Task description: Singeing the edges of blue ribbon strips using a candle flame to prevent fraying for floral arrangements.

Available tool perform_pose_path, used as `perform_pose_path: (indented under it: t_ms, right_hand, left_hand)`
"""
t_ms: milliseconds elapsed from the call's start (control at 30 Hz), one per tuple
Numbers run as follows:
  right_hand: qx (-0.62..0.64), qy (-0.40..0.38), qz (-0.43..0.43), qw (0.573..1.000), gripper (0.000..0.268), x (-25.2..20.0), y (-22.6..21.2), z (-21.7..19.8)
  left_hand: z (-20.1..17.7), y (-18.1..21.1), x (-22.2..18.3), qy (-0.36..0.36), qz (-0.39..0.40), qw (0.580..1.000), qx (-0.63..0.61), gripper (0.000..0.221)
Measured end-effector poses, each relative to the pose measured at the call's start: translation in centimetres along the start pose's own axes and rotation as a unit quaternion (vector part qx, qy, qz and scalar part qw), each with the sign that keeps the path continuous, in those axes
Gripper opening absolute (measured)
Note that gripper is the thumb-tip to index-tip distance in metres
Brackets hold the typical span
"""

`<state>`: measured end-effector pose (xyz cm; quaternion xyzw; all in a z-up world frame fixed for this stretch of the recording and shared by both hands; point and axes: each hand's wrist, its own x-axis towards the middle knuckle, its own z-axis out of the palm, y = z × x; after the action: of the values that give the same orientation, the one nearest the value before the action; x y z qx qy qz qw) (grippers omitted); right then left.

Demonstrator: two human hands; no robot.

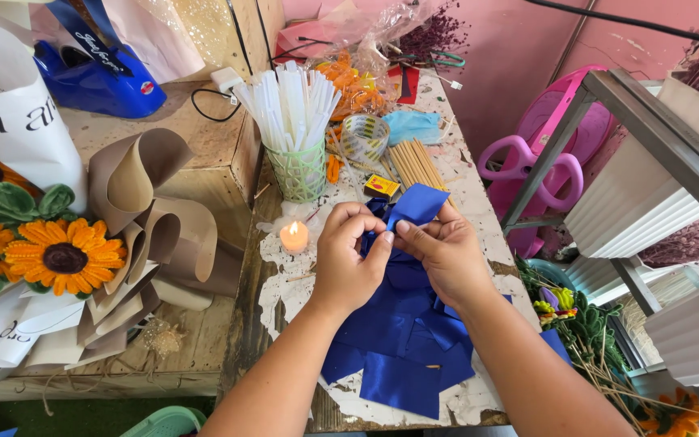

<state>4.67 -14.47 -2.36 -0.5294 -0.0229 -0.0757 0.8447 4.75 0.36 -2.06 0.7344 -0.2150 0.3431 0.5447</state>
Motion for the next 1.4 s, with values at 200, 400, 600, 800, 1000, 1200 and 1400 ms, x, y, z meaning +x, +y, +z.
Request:
perform_pose_path:
  t_ms: [200,400,600,800,1000,1200,1400]
  right_hand:
    - [0.007,0.002,0.006,1.0,0.031,0.3,0.2,-0.7]
    - [0.005,0.003,0.017,1.0,0.03,0.2,0.2,-0.6]
    - [-0.006,0.004,0.02,1.0,0.023,-0.4,-0.4,-0.2]
    - [-0.042,-0.02,0.008,0.999,0.02,-0.4,-1.0,0.0]
    - [-0.073,-0.024,-0.007,0.997,0.023,-0.7,-1.4,0.5]
    - [-0.087,-0.005,-0.039,0.995,0.03,-0.9,-1.0,0.6]
    - [-0.033,-0.007,-0.058,0.998,0.052,-0.3,0.1,-0.1]
  left_hand:
    - [-1.2,1.0,0.7,-0.04,0.052,0.998,-0.02,0.039]
    - [-1.4,-1.0,0.5,-0.05,0.086,0.995,-0.007,0.018]
    - [-1.3,-0.3,1.0,-0.063,-0.007,0.994,-0.089,0.005]
    - [-0.1,-2.1,0.0,-0.057,-0.168,0.958,-0.224,0.006]
    - [0.5,-3.1,-0.2,-0.032,-0.177,0.943,-0.28,0.021]
    - [-0.2,-1.9,0.1,-0.026,-0.202,0.931,-0.303,0.03]
    - [-0.1,-1.2,0.3,-0.009,-0.223,0.925,-0.307,0.034]
